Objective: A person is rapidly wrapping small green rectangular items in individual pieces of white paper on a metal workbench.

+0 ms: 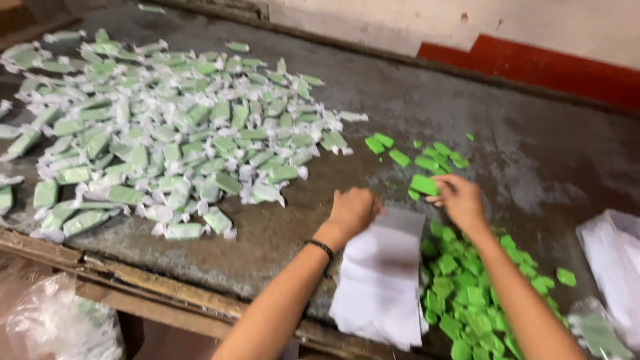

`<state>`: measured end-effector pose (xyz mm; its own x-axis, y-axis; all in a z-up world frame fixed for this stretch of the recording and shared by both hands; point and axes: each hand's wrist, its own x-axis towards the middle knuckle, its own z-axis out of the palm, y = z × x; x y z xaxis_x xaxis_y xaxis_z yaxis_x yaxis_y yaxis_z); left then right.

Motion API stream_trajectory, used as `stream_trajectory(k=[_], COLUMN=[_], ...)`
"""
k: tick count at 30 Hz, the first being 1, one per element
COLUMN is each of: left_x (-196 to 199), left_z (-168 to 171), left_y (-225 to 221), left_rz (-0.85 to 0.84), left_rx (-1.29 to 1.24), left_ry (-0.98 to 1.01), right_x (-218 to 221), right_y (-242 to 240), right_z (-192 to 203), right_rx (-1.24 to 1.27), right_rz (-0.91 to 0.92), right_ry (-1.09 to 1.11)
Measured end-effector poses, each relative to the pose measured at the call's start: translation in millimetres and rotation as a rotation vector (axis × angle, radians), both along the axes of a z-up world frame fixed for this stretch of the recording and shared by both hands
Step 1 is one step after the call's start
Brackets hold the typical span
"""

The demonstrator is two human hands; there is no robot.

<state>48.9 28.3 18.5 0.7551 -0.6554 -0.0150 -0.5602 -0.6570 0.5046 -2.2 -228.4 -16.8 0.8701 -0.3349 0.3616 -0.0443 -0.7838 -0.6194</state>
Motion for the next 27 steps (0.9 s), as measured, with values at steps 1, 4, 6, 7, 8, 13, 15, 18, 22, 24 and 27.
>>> stream_trajectory(k=[1, 4, 6, 7, 8, 13, 15, 18, 22, 24, 27], left_x=[1, -5, -6, -4, -13, -45, -49, -51, -51, -48, -49], left_z=[1, 0, -3, -2, 5, 37, 36, 25, 17, 14, 19], left_y=[-1, -2, -2, -1, 2, 9, 1, -7, -16, -15, -11], left_rz=[-0.010, -0.109, -0.109, -0.105, -0.109, -0.161, -0.180, -0.195, -0.197, -0.197, -0.208], left_rx=[-0.036, -0.411, -0.458, -0.500, -0.487, -0.795, -0.830, -0.883, -0.934, -0.933, -0.932], left_ry=[-0.043, 0.179, 0.316, 0.451, 0.442, 0.706, 0.684, 0.651, 0.688, 0.683, 0.685], right_x=[-19, -84, -106, -116, -108, -94, -103, -109, -109, -118, -122], right_y=[1, 41, 76, 95, 86, 55, 56, 56, 63, 77, 86], right_z=[5, 52, 69, 78, 61, 16, 37, 46, 46, 63, 90], right_rx=[0.387, 0.546, 0.612, 0.681, 0.691, 0.698, 0.755, 0.863, 0.885, 0.868, 0.900], right_rz=[0.065, 0.120, 0.153, 0.190, 0.190, 0.207, 0.198, 0.196, 0.192, 0.172, 0.183], right_ry=[-0.119, -0.145, -0.097, -0.051, -0.064, -0.068, -0.081, -0.102, -0.141, -0.141, -0.034])
